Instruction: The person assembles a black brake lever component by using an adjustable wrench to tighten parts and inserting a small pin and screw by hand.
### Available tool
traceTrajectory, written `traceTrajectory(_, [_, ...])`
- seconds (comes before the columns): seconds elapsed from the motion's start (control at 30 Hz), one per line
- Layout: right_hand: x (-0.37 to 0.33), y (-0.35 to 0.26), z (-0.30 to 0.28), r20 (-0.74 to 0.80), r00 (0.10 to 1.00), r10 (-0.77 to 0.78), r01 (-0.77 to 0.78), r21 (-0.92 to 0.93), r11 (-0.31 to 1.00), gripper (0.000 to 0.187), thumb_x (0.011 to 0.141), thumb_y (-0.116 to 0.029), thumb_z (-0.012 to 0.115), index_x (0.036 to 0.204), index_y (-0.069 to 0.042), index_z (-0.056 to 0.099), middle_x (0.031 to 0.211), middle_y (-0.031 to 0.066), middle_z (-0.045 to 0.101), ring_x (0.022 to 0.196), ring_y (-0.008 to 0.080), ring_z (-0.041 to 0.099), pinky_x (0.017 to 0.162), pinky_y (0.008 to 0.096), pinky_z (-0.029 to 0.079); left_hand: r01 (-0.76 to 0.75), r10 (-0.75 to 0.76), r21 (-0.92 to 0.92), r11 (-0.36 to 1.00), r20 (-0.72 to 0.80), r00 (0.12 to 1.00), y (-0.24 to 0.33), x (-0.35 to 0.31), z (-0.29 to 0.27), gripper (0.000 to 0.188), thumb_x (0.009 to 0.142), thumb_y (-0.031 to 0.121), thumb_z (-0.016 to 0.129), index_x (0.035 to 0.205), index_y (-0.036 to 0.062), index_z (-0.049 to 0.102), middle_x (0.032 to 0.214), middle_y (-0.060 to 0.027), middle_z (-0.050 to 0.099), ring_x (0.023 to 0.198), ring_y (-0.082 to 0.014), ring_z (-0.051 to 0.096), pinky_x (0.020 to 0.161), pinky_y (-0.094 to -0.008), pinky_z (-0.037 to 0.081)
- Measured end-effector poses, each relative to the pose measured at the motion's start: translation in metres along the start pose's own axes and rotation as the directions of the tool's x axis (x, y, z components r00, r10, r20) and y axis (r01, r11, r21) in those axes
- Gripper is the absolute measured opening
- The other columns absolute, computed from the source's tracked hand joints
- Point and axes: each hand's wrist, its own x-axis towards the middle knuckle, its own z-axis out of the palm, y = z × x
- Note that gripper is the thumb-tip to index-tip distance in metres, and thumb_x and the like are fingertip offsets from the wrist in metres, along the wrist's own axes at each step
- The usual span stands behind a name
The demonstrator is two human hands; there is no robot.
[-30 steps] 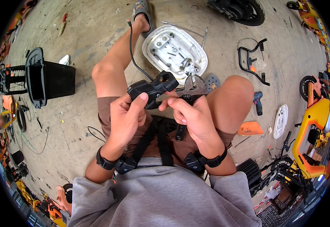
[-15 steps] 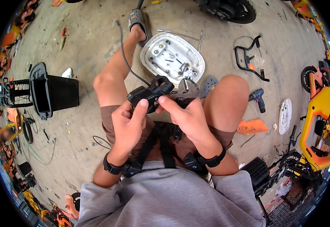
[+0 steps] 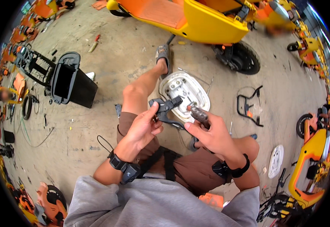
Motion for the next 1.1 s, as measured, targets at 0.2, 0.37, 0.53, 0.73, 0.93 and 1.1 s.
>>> traceTrajectory(0.2, [0.010, -0.011, -0.013, 0.077, 0.958, -0.276, 0.286, -0.188, 0.940, 0.061, 0.077, -0.026, 0.077, 0.128, 0.001, 0.055, 0.102, 0.0136, 0.068, 0.087, 0.0164, 0.065, 0.079, 0.0300, 0.050, -0.019, 0.001, 0.162, 0.987, 0.111, 0.994, 0.018, -0.015, 0.007, 0.032, 0.100, 0.031, 0.051, 0.112, 0.0016, 0.055, 0.108, -0.0117, 0.067, 0.053, -0.0051, 0.036, 0.045, -0.0183, 0.033])
traceTrajectory(0.37, [0.035, -0.002, -0.020, -0.018, 0.874, -0.486, 0.426, -0.452, 0.783, 0.060, 0.065, -0.028, 0.086, 0.118, -0.008, 0.064, 0.085, 0.0149, 0.067, 0.073, 0.0204, 0.064, 0.071, 0.0302, 0.051, -0.062, 0.034, 0.265, 0.962, 0.111, 0.993, 0.033, 0.005, 0.027, 0.016, 0.096, 0.015, 0.058, 0.104, 0.0007, 0.062, 0.091, -0.0033, 0.066, 0.054, -0.0031, 0.038, 0.046, -0.0200, 0.032])
traceTrajectory(0.53, [0.055, 0.020, -0.047, -0.171, 0.860, -0.481, 0.317, -0.558, 0.766, 0.060, 0.064, -0.032, 0.087, 0.115, -0.009, 0.064, 0.087, 0.0164, 0.069, 0.077, 0.0258, 0.068, 0.068, 0.0341, 0.053, -0.182, 0.103, 0.473, 0.862, 0.188, 0.977, 0.039, 0.055, 0.063, 0.021, 0.097, 0.016, 0.058, 0.106, -0.0027, 0.063, 0.067, 0.0040, 0.046, 0.055, -0.0059, 0.037, 0.047, -0.0233, 0.032])
traceTrajectory(0.73, [0.075, 0.023, -0.067, -0.326, 0.886, -0.330, 0.144, -0.482, 0.864, 0.059, 0.064, -0.035, 0.086, 0.111, -0.008, 0.062, 0.081, 0.0149, 0.068, 0.075, 0.0309, 0.068, 0.064, 0.0360, 0.053, -0.269, 0.198, 0.570, 0.776, 0.186, 0.962, 0.034, 0.100, 0.076, 0.021, 0.097, 0.014, 0.057, 0.108, -0.0033, 0.060, 0.069, 0.0019, 0.050, 0.054, -0.0059, 0.039, 0.045, -0.0235, 0.035])
traceTrajectory(0.93, [0.085, 0.025, -0.069, -0.235, 0.935, -0.265, 0.129, -0.469, 0.874, 0.065, 0.067, -0.022, 0.087, 0.120, -0.005, 0.052, 0.085, 0.0129, 0.071, 0.075, 0.0154, 0.070, 0.059, 0.0258, 0.052, -0.274, 0.257, 0.571, 0.774, 0.112, 0.960, 0.021, 0.101, 0.079, 0.033, 0.095, 0.013, 0.061, 0.122, -0.0036, 0.054, 0.073, 0.0020, 0.054, 0.052, -0.0029, 0.043, 0.044, -0.0201, 0.034])
traceTrajectory(1.1, [0.088, 0.029, -0.059, -0.309, 0.930, -0.201, 0.074, -0.378, 0.923, 0.064, 0.062, -0.036, 0.088, 0.112, -0.009, 0.058, 0.075, 0.0082, 0.065, 0.055, 0.0193, 0.062, 0.050, 0.0281, 0.049, -0.346, 0.354, 0.559, 0.754, 0.098, 0.930, 0.018, 0.098, 0.077, 0.039, 0.093, 0.008, 0.063, 0.127, -0.0054, 0.052, 0.092, -0.0026, 0.063, 0.073, -0.0047, 0.054, 0.062, -0.0193, 0.044])
